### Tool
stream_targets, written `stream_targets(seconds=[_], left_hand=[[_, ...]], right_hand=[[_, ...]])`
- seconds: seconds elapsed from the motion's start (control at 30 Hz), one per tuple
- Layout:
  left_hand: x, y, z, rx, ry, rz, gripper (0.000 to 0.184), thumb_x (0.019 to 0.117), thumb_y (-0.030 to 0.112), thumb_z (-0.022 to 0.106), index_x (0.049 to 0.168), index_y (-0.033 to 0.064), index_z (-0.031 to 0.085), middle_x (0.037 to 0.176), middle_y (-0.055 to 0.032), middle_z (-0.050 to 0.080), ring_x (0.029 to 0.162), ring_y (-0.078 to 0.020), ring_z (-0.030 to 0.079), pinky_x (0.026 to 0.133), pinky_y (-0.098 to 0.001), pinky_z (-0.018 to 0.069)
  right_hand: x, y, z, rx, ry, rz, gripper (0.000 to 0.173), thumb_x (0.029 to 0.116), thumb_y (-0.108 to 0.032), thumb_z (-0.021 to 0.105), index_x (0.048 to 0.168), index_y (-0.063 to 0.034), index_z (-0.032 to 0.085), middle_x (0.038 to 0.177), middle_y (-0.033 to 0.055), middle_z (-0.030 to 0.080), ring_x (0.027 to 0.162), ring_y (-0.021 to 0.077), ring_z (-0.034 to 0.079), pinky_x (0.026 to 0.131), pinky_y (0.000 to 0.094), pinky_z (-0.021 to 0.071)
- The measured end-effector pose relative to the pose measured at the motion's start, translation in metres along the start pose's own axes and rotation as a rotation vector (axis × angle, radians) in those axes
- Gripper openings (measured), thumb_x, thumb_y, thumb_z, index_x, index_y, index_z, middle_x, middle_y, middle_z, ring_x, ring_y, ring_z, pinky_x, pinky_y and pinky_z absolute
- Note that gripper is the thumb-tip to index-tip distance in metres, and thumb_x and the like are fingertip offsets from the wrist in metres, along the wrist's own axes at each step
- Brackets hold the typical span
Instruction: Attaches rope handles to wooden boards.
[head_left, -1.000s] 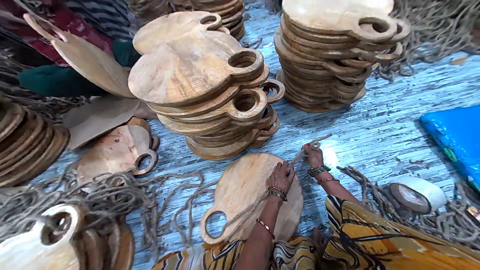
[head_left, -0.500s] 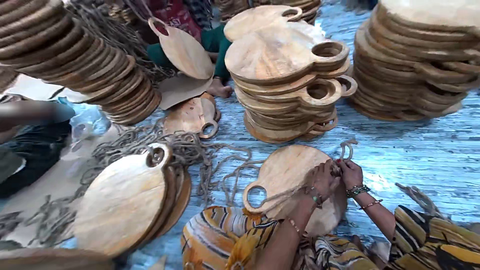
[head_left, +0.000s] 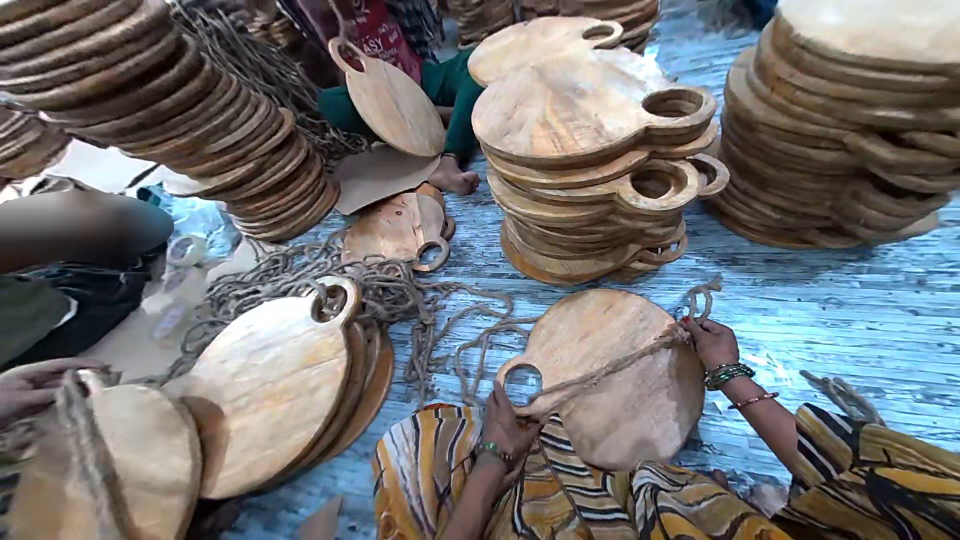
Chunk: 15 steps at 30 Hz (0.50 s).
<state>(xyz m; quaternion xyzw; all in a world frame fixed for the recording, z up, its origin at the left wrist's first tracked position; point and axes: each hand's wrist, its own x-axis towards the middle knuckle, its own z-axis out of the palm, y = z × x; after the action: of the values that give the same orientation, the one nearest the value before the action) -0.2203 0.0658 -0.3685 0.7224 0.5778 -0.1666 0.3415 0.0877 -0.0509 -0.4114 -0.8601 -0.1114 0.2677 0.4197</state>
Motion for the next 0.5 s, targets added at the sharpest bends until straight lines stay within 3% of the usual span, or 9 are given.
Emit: stream_targets(seconds=[0.13,0.27,0.43,0.5], left_hand=[[0.018,-0.003,-0.012,-0.013,-0.038,0.037,0.125,0.0763,0.03,0.091,0.159,-0.0081,0.005,0.16,-0.0343,0.024,0.142,-0.043,0.042,0.115,-0.0442,0.0389],[0.016,-0.005,-0.006,-0.094,0.07,0.162,0.117,0.0754,0.027,0.091,0.156,-0.0117,0.017,0.154,-0.0363,0.033,0.138,-0.0435,0.046,0.114,-0.0432,0.0401],[0.012,-0.005,-0.013,-0.058,0.175,0.226,0.119,0.0748,0.029,0.091,0.157,-0.0123,0.016,0.156,-0.0376,0.03,0.139,-0.0455,0.045,0.114,-0.0458,0.0398],[0.012,-0.009,-0.016,-0.023,0.242,0.303,0.116,0.0744,0.031,0.089,0.155,-0.0153,0.02,0.152,-0.0405,0.034,0.136,-0.0495,0.046,0.114,-0.0503,0.0386]], right_hand=[[0.003,-0.002,-0.004,0.031,-0.008,0.072,0.034,0.1074,-0.019,0.055,0.098,0.0123,0.066,0.096,0.0282,0.064,0.091,0.0362,0.058,0.086,0.0565,0.0421],[0.011,0.0,-0.013,0.061,0.003,0.108,0.036,0.1081,-0.02,0.054,0.102,0.0122,0.067,0.103,0.0302,0.064,0.096,0.0377,0.059,0.09,0.0572,0.042],[0.01,0.006,-0.011,0.103,0.022,0.139,0.037,0.108,-0.023,0.054,0.099,0.0118,0.065,0.094,0.0259,0.062,0.087,0.0326,0.056,0.083,0.0534,0.0425],[0.006,0.006,-0.011,0.122,0.016,0.147,0.037,0.1079,-0.023,0.054,0.099,0.011,0.066,0.093,0.0244,0.062,0.085,0.0303,0.055,0.082,0.052,0.0423]])
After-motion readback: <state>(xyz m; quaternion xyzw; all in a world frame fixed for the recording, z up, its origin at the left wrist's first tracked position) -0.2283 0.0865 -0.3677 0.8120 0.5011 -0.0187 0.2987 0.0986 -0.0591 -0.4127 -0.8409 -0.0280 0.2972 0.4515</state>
